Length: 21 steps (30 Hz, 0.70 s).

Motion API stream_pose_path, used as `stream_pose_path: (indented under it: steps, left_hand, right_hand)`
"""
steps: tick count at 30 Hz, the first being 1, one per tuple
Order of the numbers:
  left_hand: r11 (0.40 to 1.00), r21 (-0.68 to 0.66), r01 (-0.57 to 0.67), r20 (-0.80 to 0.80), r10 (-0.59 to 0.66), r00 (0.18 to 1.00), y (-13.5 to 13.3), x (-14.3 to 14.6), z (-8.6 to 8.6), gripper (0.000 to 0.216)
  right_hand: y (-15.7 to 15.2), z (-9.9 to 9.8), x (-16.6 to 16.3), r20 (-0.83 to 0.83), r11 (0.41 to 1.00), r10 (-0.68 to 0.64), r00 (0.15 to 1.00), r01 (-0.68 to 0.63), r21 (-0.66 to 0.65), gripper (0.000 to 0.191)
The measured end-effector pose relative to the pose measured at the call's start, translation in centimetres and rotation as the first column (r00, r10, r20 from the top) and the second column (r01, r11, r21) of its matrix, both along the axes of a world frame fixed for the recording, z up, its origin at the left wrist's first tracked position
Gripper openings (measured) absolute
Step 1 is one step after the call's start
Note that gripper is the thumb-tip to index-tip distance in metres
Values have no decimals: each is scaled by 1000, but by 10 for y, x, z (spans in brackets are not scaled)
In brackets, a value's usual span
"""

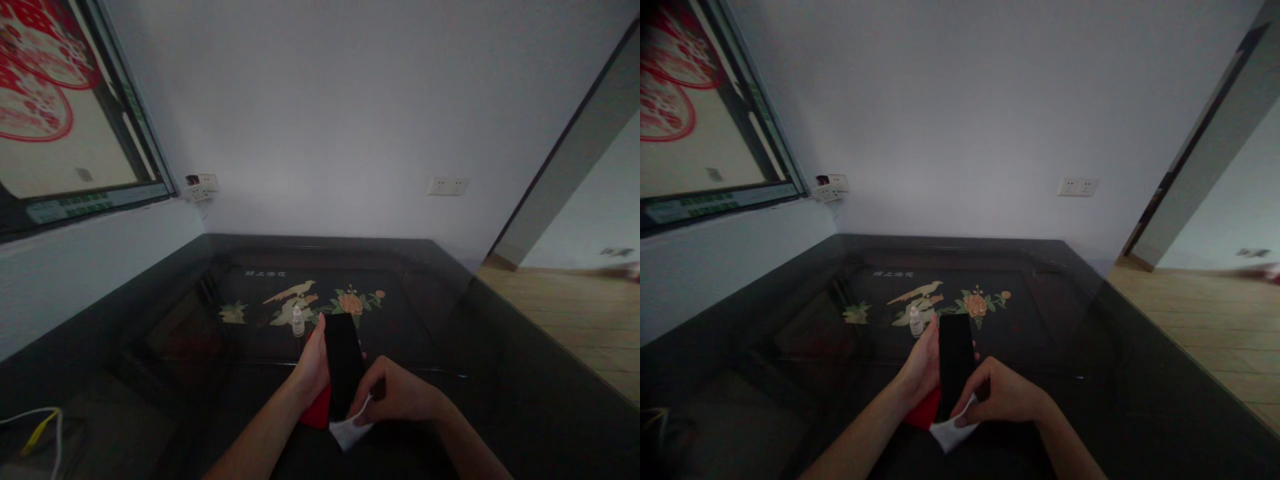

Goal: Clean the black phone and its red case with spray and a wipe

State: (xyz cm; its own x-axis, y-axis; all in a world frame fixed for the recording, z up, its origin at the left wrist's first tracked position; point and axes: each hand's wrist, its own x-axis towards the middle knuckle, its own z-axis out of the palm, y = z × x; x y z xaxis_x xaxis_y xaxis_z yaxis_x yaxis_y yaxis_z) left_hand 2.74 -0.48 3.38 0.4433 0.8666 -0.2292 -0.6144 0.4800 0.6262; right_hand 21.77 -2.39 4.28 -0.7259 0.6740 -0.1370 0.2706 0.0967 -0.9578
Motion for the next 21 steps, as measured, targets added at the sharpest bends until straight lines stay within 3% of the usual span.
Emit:
stream_pose_path:
  steps: [3, 7, 10, 13, 17, 21]
  left_hand:
    - [999, -39, -3, -44, 1, 999, 1, -2, -2, 61]
    - [997, -57, -52, -180, 40, 983, 0, -2, -9, 43]
    - [995, 27, -96, -237, 99, 966, -3, 0, -10, 47]
    - [992, 33, -124, -287, 128, 949, -6, 2, -8, 55]
    - [988, -34, -147, -347, 127, 929, -5, 3, -11, 47]
    - [986, -156, -63, -239, 24, 971, 0, 0, -16, 34]
  right_hand:
    - [0, 0, 4, -85, 992, 12, 996, -22, -121, 22]
    - [9, -11, 6, -216, 964, -248, 944, 218, -152, 29]
    - [19, -18, 5, -302, 860, -508, 806, 459, -223, 39]
    - [28, -17, 3, -361, 736, -676, 643, 618, -276, 44]
    - [35, -14, 2, -391, 636, -763, 515, 707, -309, 46]
    - [39, -20, 5, -373, 556, -810, 452, 794, -245, 46]
